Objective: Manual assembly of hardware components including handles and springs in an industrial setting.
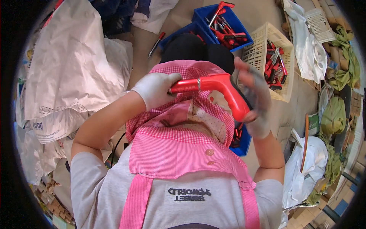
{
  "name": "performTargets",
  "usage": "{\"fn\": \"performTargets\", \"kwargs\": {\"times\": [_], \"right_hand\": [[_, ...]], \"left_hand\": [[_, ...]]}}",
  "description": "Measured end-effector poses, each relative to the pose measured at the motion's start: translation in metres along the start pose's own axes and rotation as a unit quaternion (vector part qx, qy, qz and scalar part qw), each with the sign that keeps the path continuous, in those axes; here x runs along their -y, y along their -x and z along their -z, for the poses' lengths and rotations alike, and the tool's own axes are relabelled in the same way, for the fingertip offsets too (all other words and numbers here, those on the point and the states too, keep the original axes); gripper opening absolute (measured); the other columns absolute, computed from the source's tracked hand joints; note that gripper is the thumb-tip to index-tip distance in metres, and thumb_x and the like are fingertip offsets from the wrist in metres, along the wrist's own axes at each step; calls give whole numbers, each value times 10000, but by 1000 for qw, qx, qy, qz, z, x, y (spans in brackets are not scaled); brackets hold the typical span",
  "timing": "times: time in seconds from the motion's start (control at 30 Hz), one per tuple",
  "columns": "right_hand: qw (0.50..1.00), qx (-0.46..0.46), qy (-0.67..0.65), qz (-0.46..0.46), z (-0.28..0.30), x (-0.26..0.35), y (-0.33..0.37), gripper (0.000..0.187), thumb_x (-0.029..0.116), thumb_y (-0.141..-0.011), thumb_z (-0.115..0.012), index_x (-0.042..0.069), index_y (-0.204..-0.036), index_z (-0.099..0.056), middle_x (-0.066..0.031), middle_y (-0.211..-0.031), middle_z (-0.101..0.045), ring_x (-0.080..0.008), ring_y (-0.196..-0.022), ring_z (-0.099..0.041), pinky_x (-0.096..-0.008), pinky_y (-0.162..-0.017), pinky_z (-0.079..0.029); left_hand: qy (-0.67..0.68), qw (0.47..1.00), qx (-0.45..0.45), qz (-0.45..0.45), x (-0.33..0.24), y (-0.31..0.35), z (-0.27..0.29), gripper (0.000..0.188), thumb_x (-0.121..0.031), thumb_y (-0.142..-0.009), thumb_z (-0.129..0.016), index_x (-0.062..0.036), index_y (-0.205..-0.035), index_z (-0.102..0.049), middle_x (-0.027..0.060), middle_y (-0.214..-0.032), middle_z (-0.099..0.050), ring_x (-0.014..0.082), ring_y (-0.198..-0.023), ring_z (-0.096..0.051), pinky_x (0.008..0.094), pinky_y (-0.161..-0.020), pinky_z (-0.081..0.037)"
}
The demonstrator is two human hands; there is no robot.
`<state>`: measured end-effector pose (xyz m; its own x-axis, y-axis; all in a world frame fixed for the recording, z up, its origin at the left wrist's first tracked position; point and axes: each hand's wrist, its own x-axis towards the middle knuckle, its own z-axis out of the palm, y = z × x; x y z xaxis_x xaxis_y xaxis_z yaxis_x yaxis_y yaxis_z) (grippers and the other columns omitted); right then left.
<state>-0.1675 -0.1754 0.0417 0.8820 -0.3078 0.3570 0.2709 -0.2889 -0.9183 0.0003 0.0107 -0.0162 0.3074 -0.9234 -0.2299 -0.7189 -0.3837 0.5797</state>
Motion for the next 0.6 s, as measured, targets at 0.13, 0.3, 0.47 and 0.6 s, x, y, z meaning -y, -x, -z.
{"fn": "performTargets", "kwargs": {"times": [0.13, 0.3, 0.47, 0.6], "right_hand": [[970, -74, 203, 113, 8, 16, -29, 220, -39, -749, -609, 45, -948, -653, -135, -1019, -638, -263, -964, -610, -359, -857, -466], [745, 57, 527, 405, 9, 22, -33, 210, 143, -722, -661, 167, -930, -651, -1, -1013, -642, -185, -1021, -581, -381, -899, -398], [512, 65, 637, 573, 32, -42, -13, 327, 234, -743, -648, 373, -1026, -561, 166, -1107, -603, -31, -1186, -439, -452, -1060, -160], [467, 135, 594, 641, 41, -39, -32, 336, 164, -722, -638, 315, -1007, -543, 115, -987, -610, -69, -1089, -496, -429, -1019, -270]], "left_hand": [[24, 998, -56, -21, -5, -9, -8, 333, -189, -736, -651, -59, -1028, -558, 203, -840, -620, 368, -795, -608, 425, -688, -489], [122, 992, 30, -13, 1, -15, -8, 323, -191, -747, -654, -50, -1027, -579, 218, -833, -619, 358, -817, -611, 394, -715, -478], [228, 951, 211, 1, 1, -15, 0, 287, -218, -754, -675, -53, -975, -594, 111, -798, -614, 220, -739, -567, 322, -713, -455], [263, 917, 299, 27, -4, -13, 0, 297, -236, -754, -667, -55, -979, -597, 82, -784, -609, 178, -734, -560, 310, -701, -457]]}}
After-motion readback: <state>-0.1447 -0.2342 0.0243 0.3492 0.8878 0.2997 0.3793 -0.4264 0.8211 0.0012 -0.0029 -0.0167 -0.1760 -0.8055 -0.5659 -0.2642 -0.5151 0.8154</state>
